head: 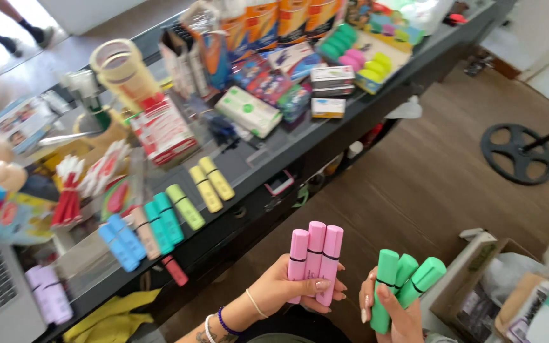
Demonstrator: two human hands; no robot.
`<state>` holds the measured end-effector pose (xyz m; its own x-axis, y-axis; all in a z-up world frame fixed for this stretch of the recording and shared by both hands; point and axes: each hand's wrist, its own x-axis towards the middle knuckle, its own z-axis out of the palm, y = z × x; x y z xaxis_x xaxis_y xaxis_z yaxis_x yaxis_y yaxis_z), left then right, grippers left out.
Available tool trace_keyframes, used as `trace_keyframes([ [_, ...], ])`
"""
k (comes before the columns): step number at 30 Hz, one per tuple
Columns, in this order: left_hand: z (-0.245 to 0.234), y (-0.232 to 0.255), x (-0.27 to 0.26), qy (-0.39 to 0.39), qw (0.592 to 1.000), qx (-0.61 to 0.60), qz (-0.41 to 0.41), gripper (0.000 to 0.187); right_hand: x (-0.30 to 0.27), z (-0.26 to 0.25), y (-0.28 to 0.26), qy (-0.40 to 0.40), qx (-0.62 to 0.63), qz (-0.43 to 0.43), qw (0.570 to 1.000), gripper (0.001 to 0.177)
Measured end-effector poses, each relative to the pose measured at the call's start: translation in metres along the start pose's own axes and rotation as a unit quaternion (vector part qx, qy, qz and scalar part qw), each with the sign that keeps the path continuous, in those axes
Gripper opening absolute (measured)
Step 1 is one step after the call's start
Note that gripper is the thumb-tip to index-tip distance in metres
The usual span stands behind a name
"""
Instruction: Cleaning highlighters with a cloth and arranging them in rows on a desk
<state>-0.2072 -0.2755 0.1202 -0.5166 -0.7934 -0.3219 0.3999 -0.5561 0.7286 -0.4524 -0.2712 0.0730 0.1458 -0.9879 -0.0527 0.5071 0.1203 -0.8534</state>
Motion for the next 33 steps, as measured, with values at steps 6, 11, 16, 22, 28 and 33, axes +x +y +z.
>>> trace_keyframes([
  [6, 0.023, -0.024, 0.052, 0.006, 1.000, -0.008, -0.022, 0.051, 0.000, -0.042, 0.002, 0.074, 0.024, 0.026, 0.997, 0.059],
  [11, 0.021, -0.053, 0.072, 0.029, 0.999, -0.027, -0.005, 0.049, 0.016, -0.066, 0.011, 0.092, 0.001, 0.081, 0.993, 0.057],
  [16, 0.013, -0.060, 0.060, 0.092, 0.993, -0.072, 0.023, 0.042, 0.041, -0.046, 0.009, -0.003, -0.073, 0.052, 0.996, 0.035],
  [22, -0.003, -0.050, 0.021, 0.157, 0.982, -0.086, 0.069, 0.047, 0.055, -0.009, 0.023, -0.001, -0.076, 0.122, 0.990, 0.036],
  [28, -0.025, -0.045, -0.031, 0.203, 0.970, -0.089, 0.102, 0.043, 0.051, 0.040, 0.059, 0.022, -0.063, 0.206, 0.976, 0.040],
  [33, -0.045, -0.044, -0.077, 0.247, 0.955, -0.120, 0.116, 0.048, 0.041, 0.084, 0.084, -0.041, -0.063, 0.236, 0.969, 0.042],
])
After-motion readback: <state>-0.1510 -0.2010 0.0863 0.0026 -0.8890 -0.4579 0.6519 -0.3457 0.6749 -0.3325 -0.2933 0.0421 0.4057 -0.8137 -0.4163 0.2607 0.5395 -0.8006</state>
